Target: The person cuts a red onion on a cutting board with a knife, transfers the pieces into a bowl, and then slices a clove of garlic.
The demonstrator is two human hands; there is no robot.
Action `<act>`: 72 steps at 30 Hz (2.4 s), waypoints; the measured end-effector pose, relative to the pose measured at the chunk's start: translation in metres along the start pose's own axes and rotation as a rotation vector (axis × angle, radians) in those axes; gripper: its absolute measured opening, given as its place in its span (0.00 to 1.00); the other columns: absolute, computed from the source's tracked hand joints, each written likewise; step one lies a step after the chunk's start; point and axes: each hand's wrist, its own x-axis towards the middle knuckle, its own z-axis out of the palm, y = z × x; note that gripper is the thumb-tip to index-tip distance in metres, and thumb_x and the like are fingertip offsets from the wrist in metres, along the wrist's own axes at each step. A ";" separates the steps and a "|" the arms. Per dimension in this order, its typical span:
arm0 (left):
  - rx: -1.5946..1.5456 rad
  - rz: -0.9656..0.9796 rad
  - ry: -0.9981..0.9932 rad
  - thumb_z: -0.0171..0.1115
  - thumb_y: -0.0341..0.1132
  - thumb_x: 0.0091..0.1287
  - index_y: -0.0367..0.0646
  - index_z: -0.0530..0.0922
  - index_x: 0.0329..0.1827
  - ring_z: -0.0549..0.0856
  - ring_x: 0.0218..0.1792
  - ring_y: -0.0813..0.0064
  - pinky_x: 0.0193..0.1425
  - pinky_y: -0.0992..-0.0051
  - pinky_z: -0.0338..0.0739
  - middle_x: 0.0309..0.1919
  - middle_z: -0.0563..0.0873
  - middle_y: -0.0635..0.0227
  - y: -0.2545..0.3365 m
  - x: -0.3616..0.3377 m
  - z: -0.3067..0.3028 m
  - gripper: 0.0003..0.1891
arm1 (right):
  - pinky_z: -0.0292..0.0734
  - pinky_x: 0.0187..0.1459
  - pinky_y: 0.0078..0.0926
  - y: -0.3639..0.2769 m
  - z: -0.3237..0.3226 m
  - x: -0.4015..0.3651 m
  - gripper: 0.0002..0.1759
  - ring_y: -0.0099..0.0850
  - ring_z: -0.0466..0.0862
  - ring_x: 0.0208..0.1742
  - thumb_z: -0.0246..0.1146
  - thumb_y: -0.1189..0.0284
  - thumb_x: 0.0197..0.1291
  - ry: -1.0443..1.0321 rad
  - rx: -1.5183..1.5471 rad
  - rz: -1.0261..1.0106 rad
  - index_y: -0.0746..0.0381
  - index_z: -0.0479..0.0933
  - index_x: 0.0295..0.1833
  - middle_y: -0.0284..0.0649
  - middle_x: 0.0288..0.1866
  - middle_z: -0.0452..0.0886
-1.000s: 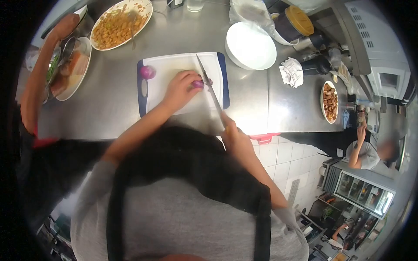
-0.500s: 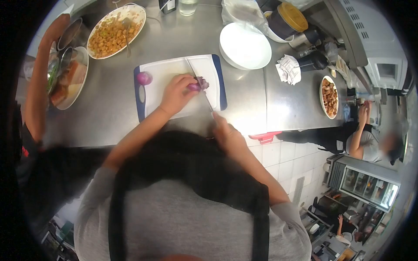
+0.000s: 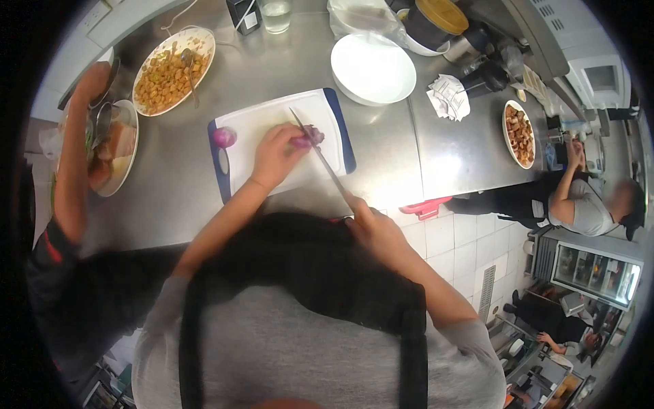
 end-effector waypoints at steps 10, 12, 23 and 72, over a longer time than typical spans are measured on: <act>-0.030 0.035 0.029 0.74 0.28 0.51 0.44 0.80 0.43 0.83 0.49 0.60 0.52 0.67 0.79 0.46 0.83 0.64 0.002 -0.001 -0.003 0.16 | 0.76 0.43 0.50 -0.006 -0.001 0.023 0.32 0.59 0.83 0.44 0.59 0.68 0.68 0.075 -0.054 -0.030 0.48 0.57 0.75 0.58 0.42 0.83; -0.054 0.027 0.037 0.75 0.28 0.50 0.45 0.81 0.42 0.83 0.49 0.60 0.52 0.65 0.80 0.46 0.83 0.66 0.001 0.000 -0.003 0.16 | 0.76 0.43 0.50 -0.007 -0.003 0.014 0.32 0.59 0.83 0.44 0.60 0.68 0.68 0.065 -0.062 -0.038 0.48 0.57 0.75 0.57 0.42 0.83; -0.038 0.006 0.024 0.75 0.29 0.49 0.46 0.80 0.44 0.83 0.48 0.59 0.51 0.65 0.80 0.44 0.83 0.65 -0.001 -0.001 -0.001 0.18 | 0.77 0.42 0.48 0.011 0.012 0.015 0.34 0.57 0.83 0.43 0.62 0.72 0.66 0.059 -0.024 -0.094 0.48 0.57 0.75 0.56 0.41 0.83; -0.088 -0.014 0.022 0.74 0.28 0.50 0.42 0.79 0.43 0.81 0.47 0.57 0.51 0.64 0.79 0.43 0.81 0.63 0.003 -0.003 -0.006 0.17 | 0.77 0.41 0.48 0.029 0.023 0.030 0.33 0.57 0.84 0.43 0.61 0.74 0.66 0.084 -0.012 -0.139 0.51 0.59 0.74 0.57 0.43 0.83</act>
